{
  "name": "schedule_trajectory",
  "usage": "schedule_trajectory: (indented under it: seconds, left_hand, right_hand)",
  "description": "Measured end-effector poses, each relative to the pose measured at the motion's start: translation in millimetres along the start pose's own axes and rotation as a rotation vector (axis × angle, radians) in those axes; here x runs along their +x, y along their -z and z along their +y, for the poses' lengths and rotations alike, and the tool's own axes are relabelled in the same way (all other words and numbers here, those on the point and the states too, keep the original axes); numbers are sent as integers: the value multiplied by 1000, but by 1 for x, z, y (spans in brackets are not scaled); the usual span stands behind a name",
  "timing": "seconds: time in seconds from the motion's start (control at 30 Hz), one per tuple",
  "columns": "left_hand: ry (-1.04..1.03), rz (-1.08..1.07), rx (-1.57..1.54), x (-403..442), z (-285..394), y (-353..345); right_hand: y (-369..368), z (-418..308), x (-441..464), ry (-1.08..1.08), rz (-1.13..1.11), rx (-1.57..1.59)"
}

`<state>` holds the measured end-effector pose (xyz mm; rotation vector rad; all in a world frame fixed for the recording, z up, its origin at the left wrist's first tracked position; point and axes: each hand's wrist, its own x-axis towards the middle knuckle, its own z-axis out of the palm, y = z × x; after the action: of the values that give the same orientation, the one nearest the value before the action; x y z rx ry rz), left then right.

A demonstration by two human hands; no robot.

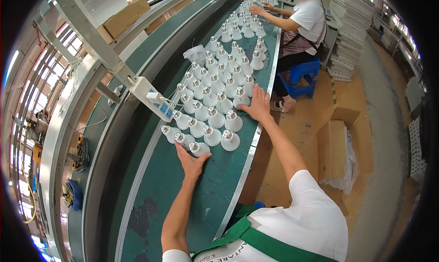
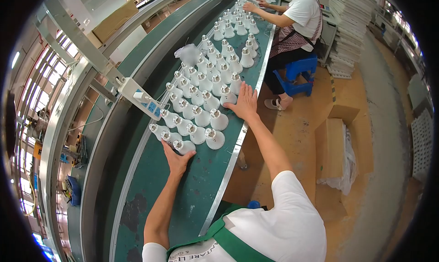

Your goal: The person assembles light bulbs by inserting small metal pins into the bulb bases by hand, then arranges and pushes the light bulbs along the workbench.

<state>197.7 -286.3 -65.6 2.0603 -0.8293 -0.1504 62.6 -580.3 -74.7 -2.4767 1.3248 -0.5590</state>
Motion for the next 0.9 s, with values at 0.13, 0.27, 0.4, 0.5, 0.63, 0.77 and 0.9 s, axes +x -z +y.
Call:
schedule_trajectory:
  seconds: [0.13,0.27,0.4,0.5,0.63,0.77,0.9]
  left_hand:
    - [-8,5,-10,2,6,-3]
    - [-29,25,-22,7,6,-8]
    - [-49,44,-13,14,7,-17]
    - [-38,50,-18,18,16,-23]
    - [-56,45,-31,28,15,-29]
    - [-81,39,-29,37,13,-36]
    - [-108,20,-44,46,15,-42]
  right_hand:
    - [-3,5,16,-26,-6,-15]
    - [-2,12,35,-69,-26,-23]
    - [-4,23,50,-62,-26,-55]
    - [-4,33,58,-56,-21,-47]
    - [-2,40,68,-43,-23,-61]
    - [0,44,76,-51,-32,-60]
    - [-8,52,88,-54,-6,-47]
